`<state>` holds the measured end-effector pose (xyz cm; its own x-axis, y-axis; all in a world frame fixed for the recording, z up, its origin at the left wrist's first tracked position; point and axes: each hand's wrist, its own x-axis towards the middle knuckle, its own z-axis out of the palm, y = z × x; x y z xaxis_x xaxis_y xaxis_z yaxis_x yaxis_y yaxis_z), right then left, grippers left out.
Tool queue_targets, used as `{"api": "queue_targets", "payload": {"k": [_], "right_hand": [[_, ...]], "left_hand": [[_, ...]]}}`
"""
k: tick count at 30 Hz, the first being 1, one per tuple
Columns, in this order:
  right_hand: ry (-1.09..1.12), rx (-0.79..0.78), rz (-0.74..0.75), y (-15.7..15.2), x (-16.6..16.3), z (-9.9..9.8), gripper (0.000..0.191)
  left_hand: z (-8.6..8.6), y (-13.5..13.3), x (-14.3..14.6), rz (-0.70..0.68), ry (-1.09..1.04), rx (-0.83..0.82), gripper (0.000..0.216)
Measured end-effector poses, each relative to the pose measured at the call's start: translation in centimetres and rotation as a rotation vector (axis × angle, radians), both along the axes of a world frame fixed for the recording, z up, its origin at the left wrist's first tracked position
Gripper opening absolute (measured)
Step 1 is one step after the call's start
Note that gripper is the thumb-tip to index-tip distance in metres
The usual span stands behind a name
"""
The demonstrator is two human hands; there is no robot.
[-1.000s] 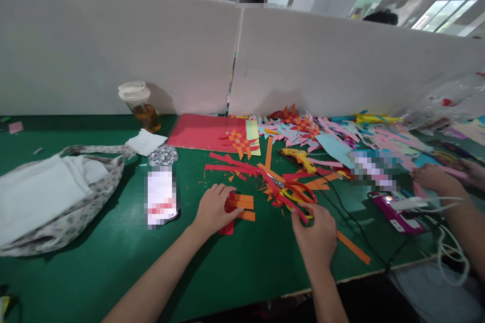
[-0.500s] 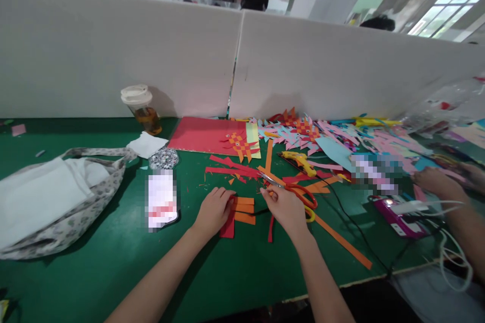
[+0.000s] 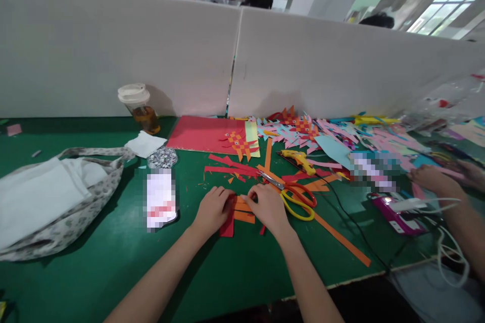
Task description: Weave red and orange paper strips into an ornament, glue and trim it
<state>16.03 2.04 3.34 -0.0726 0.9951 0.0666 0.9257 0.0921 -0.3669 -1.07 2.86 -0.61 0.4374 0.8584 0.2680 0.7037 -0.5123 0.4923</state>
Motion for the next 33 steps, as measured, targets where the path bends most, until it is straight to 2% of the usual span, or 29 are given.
{"api": "queue_targets", "payload": {"k": [10,14,19,23,26,30,33], "right_hand": [[0.196,0.001,0.109,-0.9,-3.6,0.4,0.018],[0.209,0.024,0.096,-2.1,-2.8,0.2,0.021],[0.0,0.047,0.093,-3.6,-0.1,-0.7,0.013],[-0.08,0.085,0.102,-4.3,1.6,-0.9,0.018],[-0.084,0.079,0.064,-4.7,1.6,-0.6,0.008],[-0.087,0.005,0.029,-4.7,0.7,-0.5,0.013],[-0.056,-0.042,-0.008,-4.4,0.4,-0.6,0.011]], "left_hand": [[0.4,-0.1,-0.2,-0.03,-0.042,-0.036,0.014],[0.4,0.0,-0.3,-0.037,-0.046,-0.051,0.015],[0.3,0.1,-0.1,-0.006,-0.055,-0.074,0.022],[0.1,0.1,-0.1,0.001,-0.064,-0.097,0.02],[0.0,0.0,-0.1,0.02,-0.085,-0.124,0.02],[0.0,0.2,-0.5,0.043,-0.132,-0.188,0.023],[0.2,0.6,-1.0,-0.014,-0.144,-0.236,0.022]]}}
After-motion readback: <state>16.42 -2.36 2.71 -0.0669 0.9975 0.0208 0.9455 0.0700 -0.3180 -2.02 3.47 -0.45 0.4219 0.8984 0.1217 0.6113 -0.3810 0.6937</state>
